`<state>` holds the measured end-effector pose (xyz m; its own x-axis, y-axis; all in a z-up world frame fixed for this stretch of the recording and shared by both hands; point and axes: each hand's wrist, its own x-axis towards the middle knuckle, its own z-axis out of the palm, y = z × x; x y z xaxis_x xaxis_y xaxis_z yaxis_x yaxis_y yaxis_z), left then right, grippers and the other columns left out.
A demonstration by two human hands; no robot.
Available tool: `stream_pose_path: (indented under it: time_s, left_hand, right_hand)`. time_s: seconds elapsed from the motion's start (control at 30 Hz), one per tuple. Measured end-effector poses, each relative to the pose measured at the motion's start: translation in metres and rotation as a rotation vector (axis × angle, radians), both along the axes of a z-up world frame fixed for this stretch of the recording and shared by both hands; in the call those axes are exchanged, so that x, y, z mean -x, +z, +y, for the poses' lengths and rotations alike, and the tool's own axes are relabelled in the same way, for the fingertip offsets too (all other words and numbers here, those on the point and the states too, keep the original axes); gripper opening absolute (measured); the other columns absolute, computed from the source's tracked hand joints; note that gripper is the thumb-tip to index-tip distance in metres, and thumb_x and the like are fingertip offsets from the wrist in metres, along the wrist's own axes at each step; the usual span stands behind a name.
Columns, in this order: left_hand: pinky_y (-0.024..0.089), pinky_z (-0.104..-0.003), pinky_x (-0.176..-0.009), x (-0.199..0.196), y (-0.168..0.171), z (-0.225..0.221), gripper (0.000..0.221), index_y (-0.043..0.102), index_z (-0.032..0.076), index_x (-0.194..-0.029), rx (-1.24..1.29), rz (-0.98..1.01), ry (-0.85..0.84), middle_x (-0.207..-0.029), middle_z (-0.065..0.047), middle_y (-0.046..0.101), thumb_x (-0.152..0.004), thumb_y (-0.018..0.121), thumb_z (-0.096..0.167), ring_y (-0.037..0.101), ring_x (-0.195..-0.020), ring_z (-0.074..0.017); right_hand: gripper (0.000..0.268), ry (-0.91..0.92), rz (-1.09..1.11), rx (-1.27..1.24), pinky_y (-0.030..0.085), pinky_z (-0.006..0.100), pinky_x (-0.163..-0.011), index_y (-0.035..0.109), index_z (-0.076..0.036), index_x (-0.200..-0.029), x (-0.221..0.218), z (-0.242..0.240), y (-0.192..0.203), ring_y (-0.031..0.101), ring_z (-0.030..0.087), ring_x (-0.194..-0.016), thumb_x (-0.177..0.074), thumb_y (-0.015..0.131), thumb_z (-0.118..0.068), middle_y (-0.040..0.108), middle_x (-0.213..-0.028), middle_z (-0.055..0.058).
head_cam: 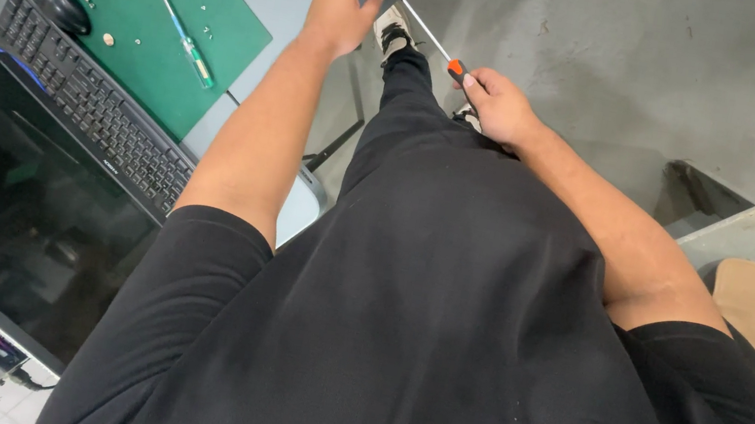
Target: Removing screws from a power supply unit casing and inspecting internal components.
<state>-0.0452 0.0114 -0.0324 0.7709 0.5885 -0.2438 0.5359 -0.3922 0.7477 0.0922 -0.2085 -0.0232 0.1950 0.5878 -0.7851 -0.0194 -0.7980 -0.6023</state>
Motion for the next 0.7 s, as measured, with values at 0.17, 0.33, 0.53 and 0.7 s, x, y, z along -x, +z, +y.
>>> stream_pose_path:
  time_s: [0.17, 0.33, 0.53, 0.7]
  left_hand:
    - [0.040, -0.032, -0.062, -0.001, 0.002, 0.004, 0.021, 0.047, 0.011, -0.100, 0.002, 0.064, -0.027, -0.087, -0.002, 0.057, -0.082, 0.057, 0.007, 0.050, -0.074, -0.0179]
    - [0.042, -0.031, -0.067, 0.001, -0.005, 0.008, 0.029, 0.046, 0.013, -0.105, 0.038, 0.086, -0.016, -0.091, -0.003, 0.055, -0.081, 0.062, 0.009, 0.051, -0.081, -0.0165]
    - [0.044, -0.029, -0.070, 0.003, -0.005, -0.010, 0.038, 0.046, 0.012, -0.114, 0.093, -0.029, 0.047, -0.096, -0.004, 0.060, -0.078, 0.057, 0.004, 0.054, -0.082, -0.0173]
    - [0.050, -0.030, -0.081, 0.009, -0.014, -0.047, 0.055, 0.034, 0.015, -0.131, 0.035, -0.148, 0.307, -0.121, -0.005, 0.047, -0.077, 0.044, 0.005, 0.056, -0.090, -0.0159]
  right_hand:
    - [0.030, 0.052, -0.031, -0.027, 0.032, 0.023, -0.059, 0.060, -0.021, -0.102, -0.002, -0.001, -0.013, 0.037, 0.009, -0.058, -0.093, 0.037, -0.037, 0.040, -0.062, -0.006]
    - [0.029, 0.051, -0.040, -0.031, 0.035, 0.023, -0.063, 0.059, -0.021, -0.102, -0.003, -0.001, -0.014, 0.041, 0.010, -0.062, -0.092, 0.038, -0.038, 0.046, -0.066, -0.005]
    - [0.030, 0.058, -0.034, 0.009, 0.034, 0.024, -0.061, 0.058, -0.021, -0.103, -0.005, -0.002, -0.015, 0.040, 0.010, -0.062, -0.092, 0.036, -0.037, 0.045, -0.068, -0.005]
    - [0.030, 0.075, -0.056, -0.041, 0.033, 0.025, -0.059, 0.059, -0.019, -0.102, -0.008, -0.004, -0.022, 0.038, 0.011, -0.058, -0.093, 0.036, -0.036, 0.043, -0.064, -0.005]
